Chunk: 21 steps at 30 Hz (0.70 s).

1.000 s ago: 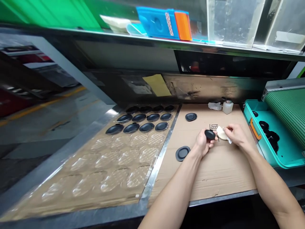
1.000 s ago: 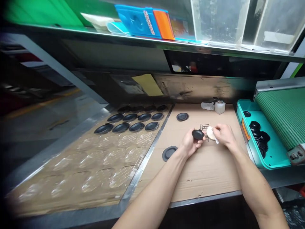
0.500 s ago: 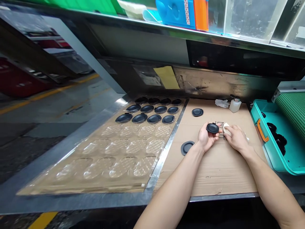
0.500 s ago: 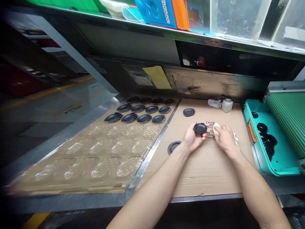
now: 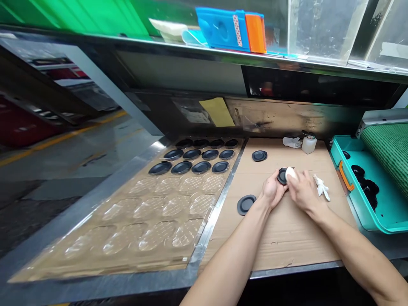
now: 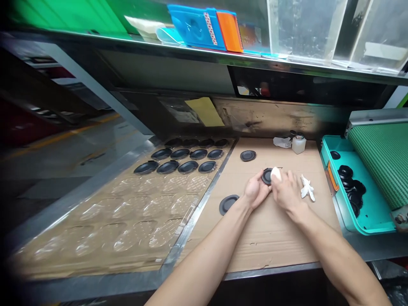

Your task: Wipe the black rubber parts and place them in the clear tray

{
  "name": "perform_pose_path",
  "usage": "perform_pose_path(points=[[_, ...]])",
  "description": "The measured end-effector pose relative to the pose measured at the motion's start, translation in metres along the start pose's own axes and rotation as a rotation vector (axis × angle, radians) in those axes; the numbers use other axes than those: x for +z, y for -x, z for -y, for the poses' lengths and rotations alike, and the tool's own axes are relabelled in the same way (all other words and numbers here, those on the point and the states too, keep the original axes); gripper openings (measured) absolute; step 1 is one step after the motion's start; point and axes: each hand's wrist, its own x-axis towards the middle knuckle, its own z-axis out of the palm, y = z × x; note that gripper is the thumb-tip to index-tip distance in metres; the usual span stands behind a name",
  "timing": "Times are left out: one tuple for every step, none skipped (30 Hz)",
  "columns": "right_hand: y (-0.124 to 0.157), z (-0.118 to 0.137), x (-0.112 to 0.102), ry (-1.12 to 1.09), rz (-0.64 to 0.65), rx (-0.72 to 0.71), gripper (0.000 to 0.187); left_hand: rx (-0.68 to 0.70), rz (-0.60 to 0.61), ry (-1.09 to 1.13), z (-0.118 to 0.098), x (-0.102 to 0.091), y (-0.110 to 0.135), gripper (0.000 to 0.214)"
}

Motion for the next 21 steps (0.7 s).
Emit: perform_pose_path(points=[[0.000,-0.003,-0.002,0.005,0.029,-0.053,0.041,-0.010,0.003,-0.008,0.001,0.000,0.000,0.033],[-0.001,-0.006,-0.003,0.013,0.057,-0.086,0.041,-0.014,0.007,-0.020,0.001,-0.001,-0.001,0.033],[-0.002,-0.009,-0.003,0.025,0.079,-0.080,0.042,-0.013,0.009,-0.033,0.001,-0.001,0.000,0.032],[-0.004,-0.014,-0.003,0.040,0.089,-0.033,0.042,-0.010,0.010,-0.046,0.001,-0.001,0.000,0.031],[-0.005,-0.019,-0.002,0.054,0.090,0.040,0.042,-0.005,0.008,-0.059,0.000,-0.002,0.001,0.031],[-0.007,-0.024,-0.001,0.059,0.085,0.113,0.042,-0.005,0.007,-0.066,-0.001,-0.002,0.001,0.031],[-0.007,-0.029,0.001,0.054,0.082,0.168,0.041,-0.013,0.010,-0.065,-0.003,-0.002,0.003,0.031],[-0.007,-0.033,0.003,0.040,0.081,0.196,0.040,-0.027,0.021,-0.056,-0.004,-0.002,0.004,0.031],[-0.007,-0.036,0.005,0.020,0.087,0.202,0.038,-0.040,0.038,-0.040,-0.006,-0.001,0.005,0.032],[-0.006,-0.037,0.007,0.000,0.098,0.196,0.036,-0.046,0.060,-0.023,-0.008,0.000,0.007,0.032],[-0.005,-0.037,0.009,-0.018,0.109,0.182,0.034,-0.045,0.086,-0.011,-0.009,0.001,0.009,0.032],[-0.004,-0.036,0.010,-0.031,0.116,0.169,0.032,-0.031,0.109,-0.015,-0.010,0.003,0.010,0.032],[-0.003,-0.035,0.011,-0.040,0.118,0.159,0.032,0.006,0.119,-0.042,-0.011,0.005,0.013,0.031],[-0.002,-0.033,0.012,-0.046,0.117,0.151,0.031,0.069,0.113,-0.098,-0.010,0.007,0.015,0.031],[-0.001,-0.032,0.012,-0.049,0.112,0.147,0.031,0.162,0.092,-0.182,-0.009,0.009,0.017,0.035],[-0.001,-0.031,0.012,-0.050,0.105,0.145,0.032,0.276,0.067,-0.287,-0.007,0.011,0.020,0.045],[-0.001,-0.031,0.012,-0.052,0.099,0.144,0.032,0.398,0.045,-0.400,-0.004,0.013,0.023,0.059],[-0.001,-0.032,0.012,-0.054,0.093,0.145,0.032,0.510,0.032,-0.510,-0.002,0.015,0.027,0.072],[-0.001,-0.033,0.011,-0.059,0.091,0.146,0.032,0.595,0.030,-0.608,0.001,0.017,0.031,0.083],[-0.001,-0.034,0.011,-0.064,0.091,0.149,0.032,0.646,0.034,-0.687,0.003,0.019,0.034,0.091],[-0.001,-0.034,0.012,-0.070,0.094,0.153,0.033,0.666,0.037,-0.745,0.004,0.021,0.038,0.094]])
